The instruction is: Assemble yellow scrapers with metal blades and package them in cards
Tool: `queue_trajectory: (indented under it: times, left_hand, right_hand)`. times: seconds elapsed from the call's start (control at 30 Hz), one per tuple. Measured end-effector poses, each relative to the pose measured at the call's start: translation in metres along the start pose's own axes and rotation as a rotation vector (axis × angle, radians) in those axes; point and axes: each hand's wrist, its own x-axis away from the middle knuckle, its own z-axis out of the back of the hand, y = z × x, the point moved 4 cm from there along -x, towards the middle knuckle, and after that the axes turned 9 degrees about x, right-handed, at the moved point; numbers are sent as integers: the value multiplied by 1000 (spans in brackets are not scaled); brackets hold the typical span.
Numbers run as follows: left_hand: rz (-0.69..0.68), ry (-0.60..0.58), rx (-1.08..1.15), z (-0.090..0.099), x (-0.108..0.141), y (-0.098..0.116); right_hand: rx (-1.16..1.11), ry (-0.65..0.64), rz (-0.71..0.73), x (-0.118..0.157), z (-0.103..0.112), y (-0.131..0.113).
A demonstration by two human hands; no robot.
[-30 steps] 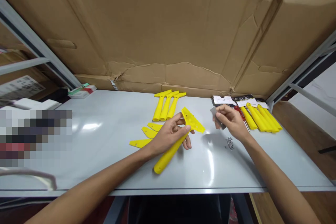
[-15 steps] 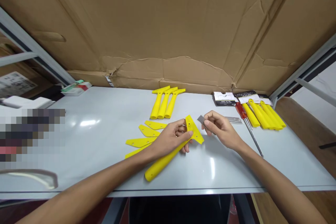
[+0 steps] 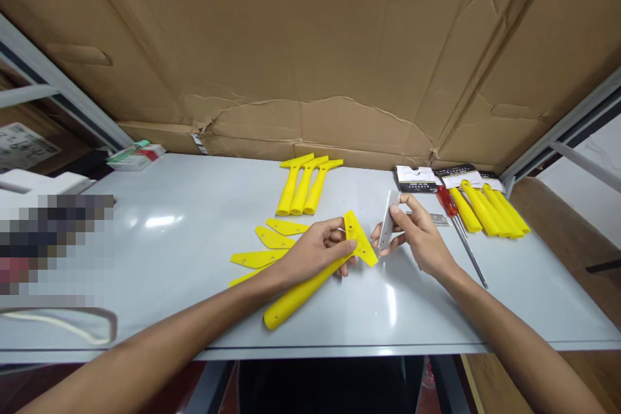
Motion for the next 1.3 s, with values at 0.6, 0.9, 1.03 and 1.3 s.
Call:
queue_trajectory:
  times: [0.6, 0.9, 1.03, 1.3]
  left_hand:
    - [-4, 0, 41, 5, -4, -7]
    - [53, -15, 68, 0, -4, -6]
    - [74, -36, 48, -3, -3, -5]
    - [64, -59, 58, -4, -2, -3]
  right_hand:
    - [383, -28, 227, 3, 16, -17]
    - [155, 23, 189, -4, 46, -19]
    - [24, -40, 129, -4, 43, -15]
    - [205, -78, 55, -7, 18, 2]
